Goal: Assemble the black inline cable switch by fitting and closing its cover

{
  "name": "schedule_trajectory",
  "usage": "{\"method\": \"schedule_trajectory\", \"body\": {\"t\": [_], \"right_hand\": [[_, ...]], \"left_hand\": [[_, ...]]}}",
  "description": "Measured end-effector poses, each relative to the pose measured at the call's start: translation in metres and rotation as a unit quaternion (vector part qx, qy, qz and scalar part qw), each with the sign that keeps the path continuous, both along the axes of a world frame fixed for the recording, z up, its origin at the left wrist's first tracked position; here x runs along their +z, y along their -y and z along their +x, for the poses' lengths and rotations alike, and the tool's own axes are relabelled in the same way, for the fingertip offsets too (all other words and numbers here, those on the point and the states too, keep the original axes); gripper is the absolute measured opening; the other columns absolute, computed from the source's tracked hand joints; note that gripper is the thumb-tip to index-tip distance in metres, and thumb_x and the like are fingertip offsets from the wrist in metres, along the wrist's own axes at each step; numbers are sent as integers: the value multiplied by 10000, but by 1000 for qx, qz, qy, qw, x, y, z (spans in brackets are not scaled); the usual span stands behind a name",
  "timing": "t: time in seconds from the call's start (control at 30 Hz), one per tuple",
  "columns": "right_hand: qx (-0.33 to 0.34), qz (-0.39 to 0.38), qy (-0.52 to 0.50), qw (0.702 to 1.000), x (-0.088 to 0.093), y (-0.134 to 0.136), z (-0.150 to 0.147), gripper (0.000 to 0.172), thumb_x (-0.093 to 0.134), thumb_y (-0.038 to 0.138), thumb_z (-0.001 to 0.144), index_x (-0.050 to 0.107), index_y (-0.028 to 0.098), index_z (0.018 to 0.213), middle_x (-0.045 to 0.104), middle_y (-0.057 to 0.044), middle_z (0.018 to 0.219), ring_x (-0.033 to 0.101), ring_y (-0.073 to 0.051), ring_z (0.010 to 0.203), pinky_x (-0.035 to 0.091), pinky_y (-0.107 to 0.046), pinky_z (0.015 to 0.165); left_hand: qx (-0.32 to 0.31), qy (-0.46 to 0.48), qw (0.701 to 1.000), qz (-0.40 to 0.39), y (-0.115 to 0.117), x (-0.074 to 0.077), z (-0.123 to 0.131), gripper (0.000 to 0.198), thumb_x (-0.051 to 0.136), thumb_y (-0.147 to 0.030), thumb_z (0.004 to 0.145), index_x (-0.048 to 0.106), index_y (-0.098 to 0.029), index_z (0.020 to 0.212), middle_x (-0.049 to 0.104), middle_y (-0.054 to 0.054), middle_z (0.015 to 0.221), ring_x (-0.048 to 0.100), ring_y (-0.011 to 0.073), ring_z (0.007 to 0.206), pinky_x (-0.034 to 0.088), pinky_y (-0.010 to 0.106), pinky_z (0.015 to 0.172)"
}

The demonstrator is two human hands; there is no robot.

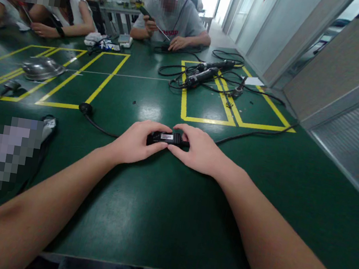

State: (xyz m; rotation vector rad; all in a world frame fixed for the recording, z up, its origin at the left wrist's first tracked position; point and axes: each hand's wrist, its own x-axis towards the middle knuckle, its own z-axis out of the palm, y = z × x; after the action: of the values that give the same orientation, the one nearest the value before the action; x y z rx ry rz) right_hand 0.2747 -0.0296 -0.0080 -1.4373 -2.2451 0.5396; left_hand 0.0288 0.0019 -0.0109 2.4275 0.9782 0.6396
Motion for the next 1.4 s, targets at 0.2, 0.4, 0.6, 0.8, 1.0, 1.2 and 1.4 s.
{"method": "schedule_trajectory", "body": {"t": [0.2, 0.4, 0.6, 0.8, 1.0, 1.2, 1.4], "right_hand": [[-31, -17, -34, 999, -3, 0, -1, 533, 724, 538, 968, 522, 232, 1355, 700, -37, 934, 677, -287, 829, 505, -409, 788], [-24, -22, -34, 999, -2, -2, 0, 260, 704, 440, 983, 503, 282, 1032, 704, -49, 921, 656, -265, 828, 482, -387, 757], [-5, -16, -19, 1000, 3, 0, -2, 169, 694, 348, 987, 546, 272, 956, 720, -53, 930, 640, -245, 813, 458, -372, 744], [2, -13, -9, 1000, 4, 0, -4, 112, 680, 301, 974, 576, 263, 955, 707, -57, 924, 625, -246, 807, 454, -374, 753], [9, -11, -13, 1000, 4, 0, -2, 98, 664, 270, 954, 566, 265, 962, 701, -48, 917, 610, -238, 790, 451, -368, 752], [30, -4, -25, 999, 3, -3, 3, 57, 628, 220, 947, 592, 264, 937, 684, -25, 868, 596, -225, 769, 438, -350, 739], [27, 1, -23, 999, 4, -2, 3, 64, 642, 269, 965, 635, 253, 903, 695, -27, 845, 580, -211, 732, 428, -348, 720]], "left_hand": [[122, 72, 990, -12, -8, -1, 0, 330, 721, -310, 1042, 821, -220, 1343, 880, 93, 1317, 803, 315, 1218, 620, 498, 1155], [249, -41, 968, 19, -16, -4, -3, 422, 683, -264, 1058, 787, -179, 1458, 839, 143, 1432, 719, 408, 1327, 574, 597, 1199], [215, -74, 973, 40, -12, -2, -1, 426, 685, -236, 1057, 784, -165, 1465, 828, 153, 1453, 704, 416, 1346, 560, 612, 1213], [209, -86, 973, 40, -13, -3, -1, 392, 669, -243, 1061, 789, -173, 1427, 848, 155, 1370, 720, 409, 1292, 576, 615, 1168], [155, -63, 976, 136, -10, 1, -6, 171, 635, -263, 1032, 786, -194, 1073, 820, 143, 1201, 708, 351, 1172, 574, 531, 1069], [26, -136, 987, 78, 2, 13, -6, 53, 611, -254, 981, 652, -231, 1005, 754, 69, 957, 679, 267, 850, 491, 406, 759], [39, -170, 983, 63, 5, 17, -1, 61, 569, -275, 1015, 621, -244, 1003, 751, 71, 954, 683, 283, 849, 419, 398, 721]]}}
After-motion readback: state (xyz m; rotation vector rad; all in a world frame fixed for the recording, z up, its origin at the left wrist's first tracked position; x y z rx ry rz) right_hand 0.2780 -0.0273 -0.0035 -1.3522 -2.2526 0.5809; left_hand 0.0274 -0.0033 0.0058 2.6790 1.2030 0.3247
